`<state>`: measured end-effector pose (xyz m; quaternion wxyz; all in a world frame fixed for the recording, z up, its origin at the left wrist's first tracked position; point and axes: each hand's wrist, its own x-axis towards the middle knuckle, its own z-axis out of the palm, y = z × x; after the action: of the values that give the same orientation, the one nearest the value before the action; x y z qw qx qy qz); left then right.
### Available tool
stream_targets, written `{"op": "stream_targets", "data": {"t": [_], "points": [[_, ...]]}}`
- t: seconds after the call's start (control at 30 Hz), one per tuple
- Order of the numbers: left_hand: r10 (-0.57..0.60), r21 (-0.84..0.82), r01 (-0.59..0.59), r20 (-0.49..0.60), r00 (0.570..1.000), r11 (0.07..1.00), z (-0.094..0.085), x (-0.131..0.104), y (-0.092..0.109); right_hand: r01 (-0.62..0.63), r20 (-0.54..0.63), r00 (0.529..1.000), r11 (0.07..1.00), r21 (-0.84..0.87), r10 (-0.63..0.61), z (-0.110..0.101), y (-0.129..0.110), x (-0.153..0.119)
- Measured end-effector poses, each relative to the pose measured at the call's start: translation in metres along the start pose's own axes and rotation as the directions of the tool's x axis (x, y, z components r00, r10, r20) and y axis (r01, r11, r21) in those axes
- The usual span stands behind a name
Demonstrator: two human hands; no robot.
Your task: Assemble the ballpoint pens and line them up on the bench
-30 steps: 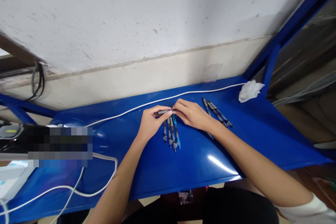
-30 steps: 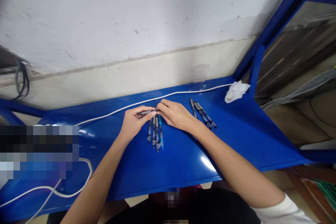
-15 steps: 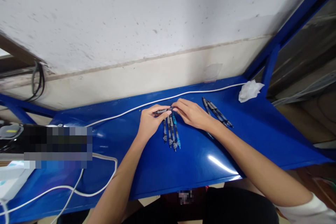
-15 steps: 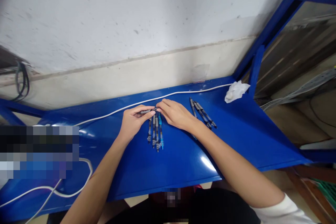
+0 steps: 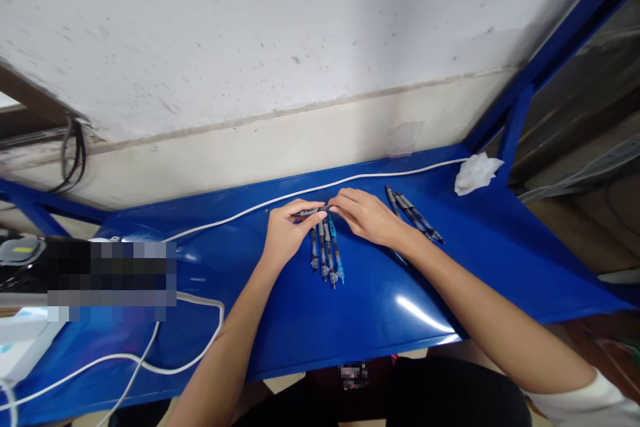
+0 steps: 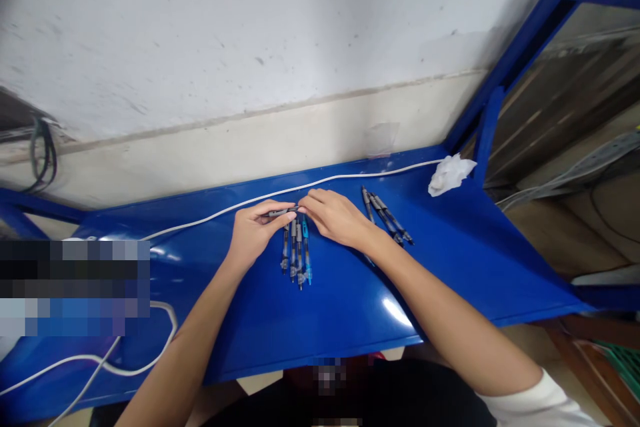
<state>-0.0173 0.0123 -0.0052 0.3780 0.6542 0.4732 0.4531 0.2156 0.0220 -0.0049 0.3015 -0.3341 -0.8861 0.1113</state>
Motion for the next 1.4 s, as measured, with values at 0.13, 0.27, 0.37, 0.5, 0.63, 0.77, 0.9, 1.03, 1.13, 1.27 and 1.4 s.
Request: {"op": "stream_targets", "data": {"t": [0.13, 0.27, 0.37, 0.5, 0.63, 0.77, 0.9, 1.03, 1.13, 1.27, 1.4], "points": [[0.003, -0.017, -0.003, 0.000, 1.000, 1.000, 0.0001, 0.0002, -0.0011, -0.018, -0.043, 0.999, 0.999, 0.034, 0.020, -0.0009, -0.0004, -0.0004], [0.008, -0.020, -0.008, -0.004, 1.000, 1.000, 0.0000, 0.0007, -0.0024, 0.002, 0.002, 1.000, 1.000, -0.001, -0.002, -0.0014, -0.0002, -0.0009], [0.008, -0.036, -0.008, -0.007, 1.000, 0.999, 0.0000, 0.0010, -0.0029, -0.008, -0.019, 1.000, 1.000, -0.009, 0.007, -0.0004, 0.0007, -0.0013], [0.012, -0.020, -0.013, -0.006, 1.000, 1.000, 0.0001, 0.0009, -0.0033, -0.027, -0.014, 1.000, 1.000, -0.001, 0.027, -0.0004, 0.0011, -0.0010], [0.012, -0.021, -0.012, -0.006, 1.000, 1.000, 0.0004, 0.0004, -0.0021, -0.026, -0.015, 1.000, 1.000, -0.013, 0.025, -0.0017, 0.0005, -0.0003], [-0.002, -0.027, 0.001, -0.006, 1.000, 1.000, 0.0008, 0.0002, 0.0000, -0.033, -0.042, 0.999, 0.999, 0.001, 0.033, -0.0027, 0.0003, -0.0005], [0.002, -0.017, -0.002, -0.004, 1.000, 1.000, 0.0006, 0.0001, 0.0005, -0.027, -0.017, 1.000, 1.000, -0.016, 0.026, -0.0025, 0.0005, -0.0006], [-0.001, -0.032, 0.000, -0.009, 1.000, 0.999, -0.0004, 0.0006, 0.0004, -0.039, -0.029, 0.999, 0.999, -0.014, 0.039, -0.0020, 0.0009, -0.0009], [0.011, 0.008, -0.011, 0.006, 1.000, 1.000, -0.0020, 0.0014, 0.0009, -0.007, -0.017, 1.000, 1.000, -0.011, 0.007, -0.0037, 0.0008, -0.0004], [0.068, 0.075, -0.070, 0.036, 0.997, 0.995, -0.0040, 0.0016, 0.0016, -0.011, -0.005, 1.000, 1.000, 0.017, 0.011, -0.0052, 0.0017, 0.0003], [0.153, 0.122, -0.159, 0.056, 0.987, 0.980, -0.0045, 0.0003, 0.0011, -0.062, 0.014, 0.998, 0.995, 0.081, 0.061, -0.0033, 0.0038, -0.0008]]}}
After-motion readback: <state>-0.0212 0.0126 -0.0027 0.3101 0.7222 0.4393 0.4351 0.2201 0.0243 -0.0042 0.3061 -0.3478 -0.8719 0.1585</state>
